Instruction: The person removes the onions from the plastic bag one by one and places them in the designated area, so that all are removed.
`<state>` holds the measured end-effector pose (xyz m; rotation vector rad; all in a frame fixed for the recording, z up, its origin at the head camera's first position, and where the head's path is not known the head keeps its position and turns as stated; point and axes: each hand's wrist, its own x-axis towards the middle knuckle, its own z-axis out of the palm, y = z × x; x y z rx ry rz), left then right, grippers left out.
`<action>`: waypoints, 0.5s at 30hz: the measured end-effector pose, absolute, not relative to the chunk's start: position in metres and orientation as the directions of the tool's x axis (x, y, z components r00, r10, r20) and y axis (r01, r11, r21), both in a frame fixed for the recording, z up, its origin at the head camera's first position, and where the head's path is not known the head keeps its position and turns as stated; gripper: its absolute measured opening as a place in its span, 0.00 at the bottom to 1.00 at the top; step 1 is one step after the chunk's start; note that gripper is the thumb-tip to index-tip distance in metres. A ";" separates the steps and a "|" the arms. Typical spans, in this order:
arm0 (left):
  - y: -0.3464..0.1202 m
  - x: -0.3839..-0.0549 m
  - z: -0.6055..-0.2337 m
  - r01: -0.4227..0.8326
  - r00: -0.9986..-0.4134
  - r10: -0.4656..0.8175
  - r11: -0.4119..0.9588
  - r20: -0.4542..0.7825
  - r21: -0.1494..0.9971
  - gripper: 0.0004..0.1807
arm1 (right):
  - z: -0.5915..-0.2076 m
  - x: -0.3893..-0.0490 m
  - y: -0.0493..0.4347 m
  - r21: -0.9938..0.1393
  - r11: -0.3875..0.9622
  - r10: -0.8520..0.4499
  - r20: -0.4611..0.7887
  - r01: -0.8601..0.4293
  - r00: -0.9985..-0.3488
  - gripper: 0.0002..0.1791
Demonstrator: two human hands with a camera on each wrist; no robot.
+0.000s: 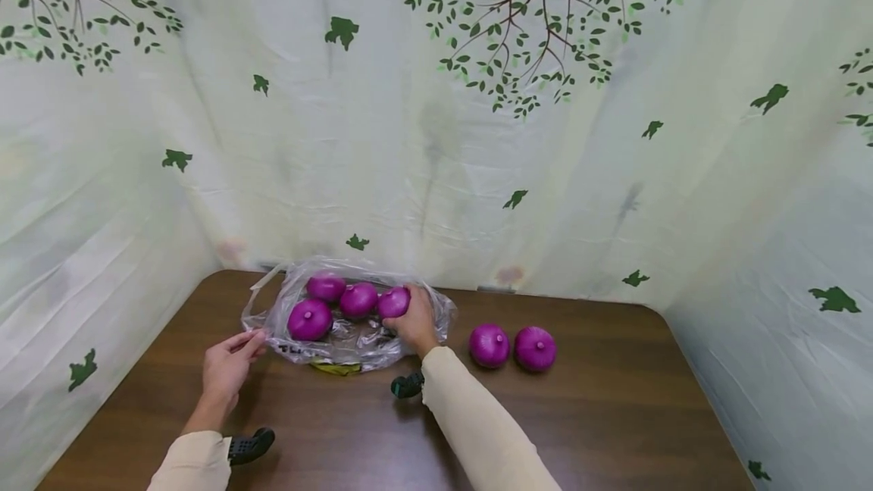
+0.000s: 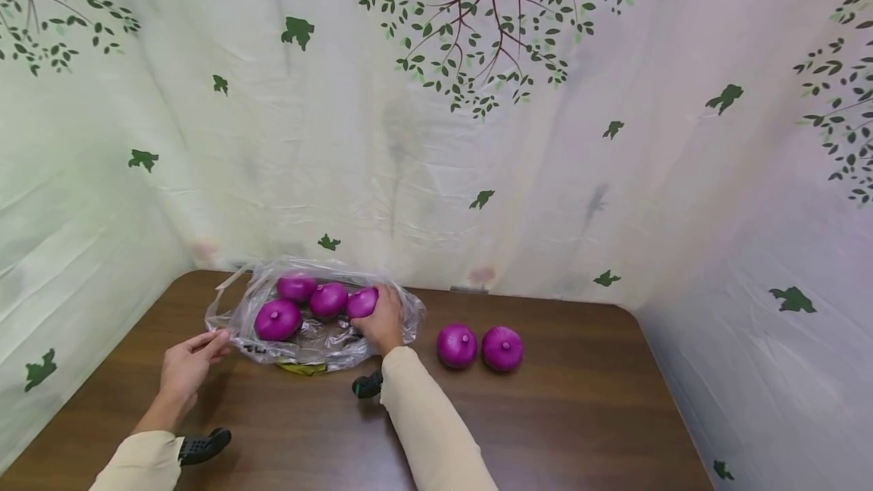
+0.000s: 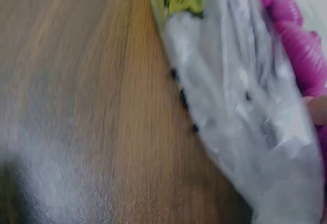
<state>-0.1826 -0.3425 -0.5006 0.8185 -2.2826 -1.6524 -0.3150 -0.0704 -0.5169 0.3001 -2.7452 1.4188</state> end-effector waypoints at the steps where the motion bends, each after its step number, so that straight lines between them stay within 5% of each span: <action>1: -0.342 -0.183 -0.501 -0.312 -0.823 -0.548 0.215 -0.150 0.925 0.30 | -0.515 -0.314 -0.070 -0.815 0.549 -0.153 0.118 -0.184 -0.981 0.43; 15: -0.345 -0.182 -0.496 -0.317 -0.831 -0.532 0.220 -0.159 0.922 0.31 | -0.502 -0.302 -0.053 -0.868 0.436 -0.177 0.178 -0.239 -0.968 0.44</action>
